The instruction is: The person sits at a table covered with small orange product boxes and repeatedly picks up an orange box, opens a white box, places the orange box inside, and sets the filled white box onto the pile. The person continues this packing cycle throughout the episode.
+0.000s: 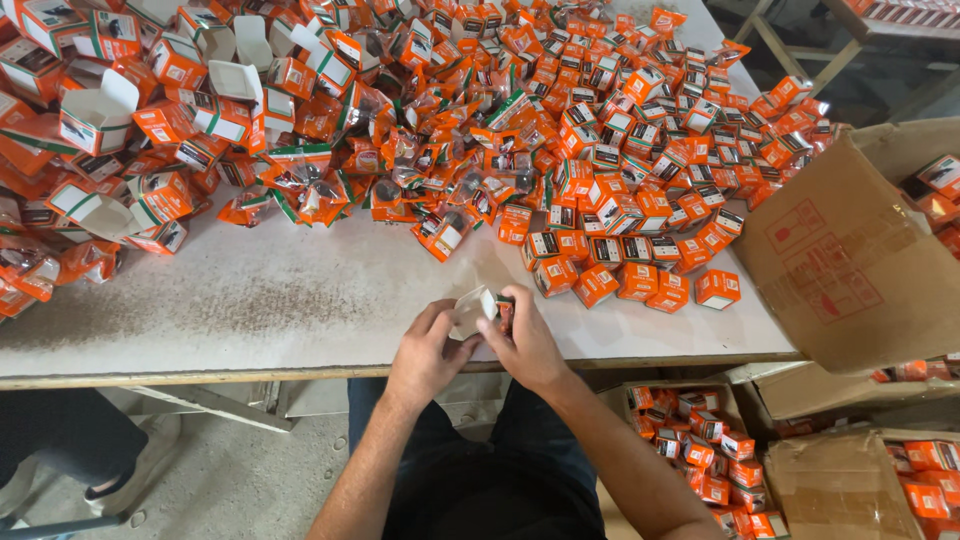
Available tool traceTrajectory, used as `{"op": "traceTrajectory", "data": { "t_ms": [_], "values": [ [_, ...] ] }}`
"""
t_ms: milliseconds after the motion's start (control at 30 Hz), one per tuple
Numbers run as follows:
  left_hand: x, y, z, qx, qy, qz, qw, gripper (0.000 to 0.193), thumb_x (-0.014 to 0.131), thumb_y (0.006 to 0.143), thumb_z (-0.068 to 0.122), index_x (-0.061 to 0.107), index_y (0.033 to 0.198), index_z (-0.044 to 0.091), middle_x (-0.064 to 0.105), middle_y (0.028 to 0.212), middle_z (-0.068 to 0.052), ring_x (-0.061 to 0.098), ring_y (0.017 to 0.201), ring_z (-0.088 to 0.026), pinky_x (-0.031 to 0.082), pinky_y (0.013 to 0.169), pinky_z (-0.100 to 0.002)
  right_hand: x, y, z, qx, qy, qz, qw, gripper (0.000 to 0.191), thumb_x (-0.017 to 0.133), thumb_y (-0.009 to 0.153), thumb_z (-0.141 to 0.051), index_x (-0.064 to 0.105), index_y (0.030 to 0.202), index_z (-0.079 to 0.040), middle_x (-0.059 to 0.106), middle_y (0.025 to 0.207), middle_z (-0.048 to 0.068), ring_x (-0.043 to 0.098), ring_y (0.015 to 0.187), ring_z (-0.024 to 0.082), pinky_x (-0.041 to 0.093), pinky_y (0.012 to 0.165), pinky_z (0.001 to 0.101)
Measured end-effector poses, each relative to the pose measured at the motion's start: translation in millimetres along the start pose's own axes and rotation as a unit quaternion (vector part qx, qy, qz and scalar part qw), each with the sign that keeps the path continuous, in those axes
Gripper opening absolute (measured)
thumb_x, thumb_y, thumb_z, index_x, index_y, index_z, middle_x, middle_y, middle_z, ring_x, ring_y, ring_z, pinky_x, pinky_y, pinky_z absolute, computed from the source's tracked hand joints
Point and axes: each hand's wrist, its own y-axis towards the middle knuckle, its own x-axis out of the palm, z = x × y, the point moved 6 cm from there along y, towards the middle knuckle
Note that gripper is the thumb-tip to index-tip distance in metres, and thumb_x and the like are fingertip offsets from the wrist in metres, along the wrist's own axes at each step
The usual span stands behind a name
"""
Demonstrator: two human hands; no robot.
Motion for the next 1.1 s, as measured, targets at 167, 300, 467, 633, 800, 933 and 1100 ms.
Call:
{"op": "traceTrajectory", "data": {
  "t_ms": [167, 300, 467, 633, 800, 933, 1100],
  "values": [
    [-1, 0, -7, -0.003, -0.058, -0.001, 0.998, 0.052, 0.081, 0.082, 0.009, 0.056, 0.128, 0.006, 0.064, 0.123, -0.014, 0.074, 0.090, -0.021, 0.065, 0.070, -0.030, -29, -25, -37, -0.228, -0.093, -0.071, 0.967, 0.074, 0.077, 0.080, -0.012, 0.043, 0.143, 0.005, 0.044, 0.139, 0.026, 0.050, 0.123, 0.046, 0.048, 0.097, 0.0487],
    [-2, 1, -5, -0.021, -0.046, -0.009, 0.999, 0.053, 0.083, 0.082, 0.010, 0.057, 0.128, 0.006, 0.066, 0.121, -0.013, 0.072, 0.083, -0.023, 0.062, 0.068, -0.031, -39, -29, -35, -0.287, -0.169, -0.063, 0.941, 0.052, 0.077, 0.085, -0.014, 0.054, 0.129, 0.000, 0.059, 0.122, 0.018, 0.060, 0.105, 0.039, 0.051, 0.090, 0.0461],
    [-5, 3, 2, 0.012, -0.057, 0.006, 0.998, 0.055, 0.083, 0.081, 0.008, 0.056, 0.129, 0.005, 0.065, 0.122, -0.014, 0.072, 0.092, -0.024, 0.064, 0.069, -0.030, -35, -19, -4, -0.187, -0.138, -0.043, 0.972, 0.016, 0.076, 0.088, -0.014, 0.064, 0.094, -0.004, 0.063, 0.086, 0.011, 0.063, 0.078, 0.031, 0.052, 0.070, 0.0425],
    [-4, 2, 1, 0.016, -0.066, 0.006, 0.998, 0.056, 0.082, 0.081, 0.006, 0.055, 0.130, 0.006, 0.066, 0.121, -0.014, 0.073, 0.095, -0.023, 0.065, 0.070, -0.028, -41, -15, 10, -0.067, -0.042, 0.068, 0.995, 0.017, 0.074, 0.094, -0.009, 0.063, 0.084, 0.000, 0.061, 0.079, 0.011, 0.060, 0.071, 0.028, 0.048, 0.065, 0.0414],
    [-1, 2, -3, -0.014, -0.060, -0.008, 0.998, 0.058, 0.083, 0.081, 0.007, 0.055, 0.131, 0.007, 0.066, 0.119, -0.013, 0.074, 0.089, -0.022, 0.065, 0.068, -0.029, -28, -8, -5, -0.066, 0.226, 0.099, 0.967, 0.016, 0.071, 0.090, -0.007, 0.063, 0.103, -0.003, 0.065, 0.102, 0.005, 0.065, 0.089, 0.011, 0.060, 0.068, 0.0304],
    [-3, 2, -1, 0.007, -0.060, 0.001, 0.998, 0.059, 0.082, 0.080, 0.005, 0.054, 0.132, 0.007, 0.065, 0.119, -0.014, 0.073, 0.091, -0.023, 0.065, 0.067, -0.028, -21, -10, 7, -0.011, 0.239, 0.061, 0.969, 0.019, 0.063, 0.099, -0.008, 0.070, 0.115, -0.002, 0.072, 0.100, 0.004, 0.066, 0.076, 0.005, 0.058, 0.056, 0.0211],
    [-2, 2, -1, -0.007, -0.055, -0.010, 0.998, 0.058, 0.083, 0.080, 0.006, 0.054, 0.131, 0.007, 0.066, 0.118, -0.013, 0.073, 0.090, -0.022, 0.064, 0.068, -0.029, -17, -19, 42, 0.039, 0.191, 0.044, 0.980, 0.019, 0.064, 0.101, -0.013, 0.075, 0.112, -0.002, 0.067, 0.080, 0.001, 0.051, 0.059, 0.002, 0.040, 0.051, 0.0200]
  ]
}}
